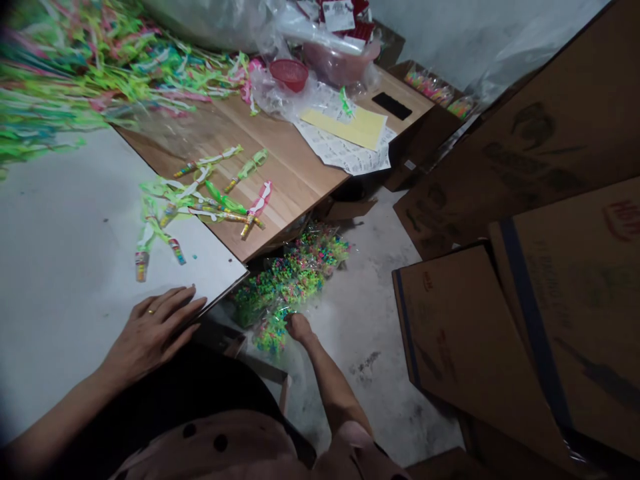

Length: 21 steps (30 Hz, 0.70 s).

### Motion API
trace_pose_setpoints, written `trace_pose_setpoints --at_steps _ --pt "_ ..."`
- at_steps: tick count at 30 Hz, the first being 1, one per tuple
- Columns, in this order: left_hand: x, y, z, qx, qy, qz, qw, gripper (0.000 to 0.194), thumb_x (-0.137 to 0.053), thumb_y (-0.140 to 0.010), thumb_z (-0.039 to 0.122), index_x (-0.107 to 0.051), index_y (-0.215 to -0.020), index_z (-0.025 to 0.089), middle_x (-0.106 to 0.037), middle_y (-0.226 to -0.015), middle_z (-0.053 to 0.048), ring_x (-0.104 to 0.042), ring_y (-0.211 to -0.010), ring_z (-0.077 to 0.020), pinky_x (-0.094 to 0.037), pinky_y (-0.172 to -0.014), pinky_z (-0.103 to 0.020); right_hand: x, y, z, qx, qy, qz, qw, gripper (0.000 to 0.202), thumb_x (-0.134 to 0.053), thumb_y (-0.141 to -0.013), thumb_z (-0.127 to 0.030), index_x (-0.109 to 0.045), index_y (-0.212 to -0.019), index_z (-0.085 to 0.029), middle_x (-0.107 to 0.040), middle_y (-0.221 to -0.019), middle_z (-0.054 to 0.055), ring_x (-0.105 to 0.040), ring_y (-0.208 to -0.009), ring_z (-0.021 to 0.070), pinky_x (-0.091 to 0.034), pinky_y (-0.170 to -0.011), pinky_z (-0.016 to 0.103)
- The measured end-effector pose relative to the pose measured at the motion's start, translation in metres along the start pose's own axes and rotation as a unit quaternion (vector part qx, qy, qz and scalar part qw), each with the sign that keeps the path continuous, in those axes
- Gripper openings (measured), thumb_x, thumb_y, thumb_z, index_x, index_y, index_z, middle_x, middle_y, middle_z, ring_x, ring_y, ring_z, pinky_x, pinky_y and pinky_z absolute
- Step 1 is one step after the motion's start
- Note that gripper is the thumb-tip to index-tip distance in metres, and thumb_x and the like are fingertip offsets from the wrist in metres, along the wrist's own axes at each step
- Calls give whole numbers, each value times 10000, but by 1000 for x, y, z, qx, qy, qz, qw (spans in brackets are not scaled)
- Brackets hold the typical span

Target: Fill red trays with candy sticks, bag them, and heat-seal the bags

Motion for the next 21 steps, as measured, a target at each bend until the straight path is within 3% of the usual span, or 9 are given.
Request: trace_pose_setpoints --at_steps 5,8,14,17,21 --pt "-2 1 -3 13 15 -9 1000 404 -501 -897 273 -471 -1297 228 -510 -1350 -142 -465 -1247 -307 -364 -977 -461 55 -8 45 -73 -5 67 995 388 -381 -887 -87 -617 -1192 -129 -672 -1150 94 -632 -1005 162 -444 -843 202" --pt "-2 1 -3 18 28 -10 999 397 -502 -893 266 -489 -1289 232 -512 -1349 -139 -463 -1249 -303 -358 -978 -453 72 -13 59 -109 8 89 990 355 -413 -903 -132 -597 -1206 -111 -650 -1174 120 -615 -1048 178 -438 -871 213" --pt "-2 0 -1 18 14 -5 1000 382 -501 -896 271 -504 -1273 206 -523 -1338 -142 -474 -1233 -301 -361 -966 -448 61 -36 34 -146 56 93 983 527 -571 -874 -285 -427 -1360 -140 -493 -1345 164 -568 -1127 218 -455 -874 263" --pt "-1 -1 0 18 7 -11 1000 373 -507 -893 273 -514 -1258 198 -530 -1331 -138 -476 -1231 -297 -360 -966 -444 54 -50 27 -166 83 59 981 470 -612 -850 -289 -509 -1277 -119 -567 -1246 176 -592 -1087 252 -472 -842 301" --pt "0 -2 1 23 15 -20 999 383 -506 -892 263 -513 -1269 196 -530 -1334 -136 -477 -1234 -291 -348 -979 -442 57 -63 29 -164 116 26 979 277 -502 -911 -225 -615 -1140 -118 -638 -1132 171 -606 -1067 249 -464 -844 302"
Point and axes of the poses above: each hand's wrist, its own y-axis away from the middle knuckle, its own x-axis out of the back of the hand, z = x × y, the point moved 7 cm from there along -y, towards the middle knuckle
